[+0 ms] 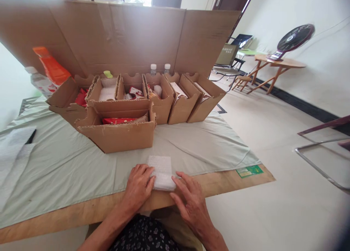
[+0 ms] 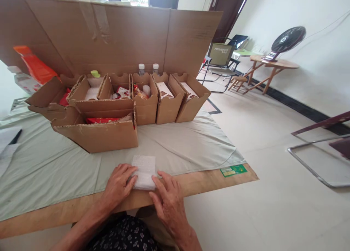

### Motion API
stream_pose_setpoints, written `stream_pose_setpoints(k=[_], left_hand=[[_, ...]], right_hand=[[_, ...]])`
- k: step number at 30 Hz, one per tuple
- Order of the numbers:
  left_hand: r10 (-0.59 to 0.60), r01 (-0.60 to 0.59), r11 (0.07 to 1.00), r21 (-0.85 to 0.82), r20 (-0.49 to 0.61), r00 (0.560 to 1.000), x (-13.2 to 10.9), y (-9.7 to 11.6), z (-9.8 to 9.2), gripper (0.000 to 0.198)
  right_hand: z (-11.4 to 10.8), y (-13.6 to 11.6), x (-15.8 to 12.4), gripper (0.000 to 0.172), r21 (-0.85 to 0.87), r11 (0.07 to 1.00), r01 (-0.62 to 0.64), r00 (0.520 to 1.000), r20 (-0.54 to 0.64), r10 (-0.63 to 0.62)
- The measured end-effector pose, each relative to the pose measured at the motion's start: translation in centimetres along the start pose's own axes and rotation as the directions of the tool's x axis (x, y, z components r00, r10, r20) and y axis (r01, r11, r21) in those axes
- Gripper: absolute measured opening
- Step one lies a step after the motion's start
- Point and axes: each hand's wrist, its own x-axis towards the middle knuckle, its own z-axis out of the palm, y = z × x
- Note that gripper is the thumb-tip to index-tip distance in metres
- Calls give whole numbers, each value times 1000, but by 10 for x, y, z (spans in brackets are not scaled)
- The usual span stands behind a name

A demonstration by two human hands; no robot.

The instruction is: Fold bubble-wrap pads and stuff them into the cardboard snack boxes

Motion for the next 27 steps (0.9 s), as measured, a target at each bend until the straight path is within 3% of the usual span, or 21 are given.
stream_pose_setpoints(k=[4,6,7,9,11,13,15,17,20,22,24,26,27], left_hand=[[-91,86,995,-54,-91,992,-10,-4,2,29],[-247,220,950,-221,-107,963,-24,-2,-2,38],[-350,302,889,-344,-85,933,-31,0,-4,43],[-505,432,677,-595,51,862,-41,7,-9,56],[-523,490,416,-766,239,818,-42,16,-13,67],[-479,516,229,-825,366,798,-36,26,-17,72],[-476,533,139,-835,415,775,-28,32,-19,72],[-491,529,63,-846,436,755,-23,35,-20,73],[-486,479,-64,-875,447,751,-22,36,-15,70],[-493,448,-98,-888,435,754,-25,34,-10,63],[-472,462,-62,-885,434,767,-27,30,-10,59],[-477,451,123,-884,346,808,-24,23,-19,58],[-482,409,297,-863,235,844,-20,19,-29,58]], right_hand=[[12,5,8,34,-26,996,85,995,62,-83],[17,7,13,30,25,999,36,999,21,-36],[17,6,16,29,71,997,-1,1000,0,1],[15,0,19,28,197,977,-85,996,17,84],[9,-9,20,25,333,929,-163,984,125,128],[3,-17,18,21,412,879,-238,959,244,145],[-2,-19,13,22,430,849,-308,942,266,207],[-2,-15,6,26,462,803,-376,927,206,315],[3,-9,-2,57,642,626,-443,892,243,382],[9,-13,-3,77,723,457,-518,847,359,391],[12,-21,1,72,711,355,-607,779,445,441],[9,-25,8,54,674,364,-643,745,437,505],[5,-25,13,48,660,402,-634,750,398,529]])
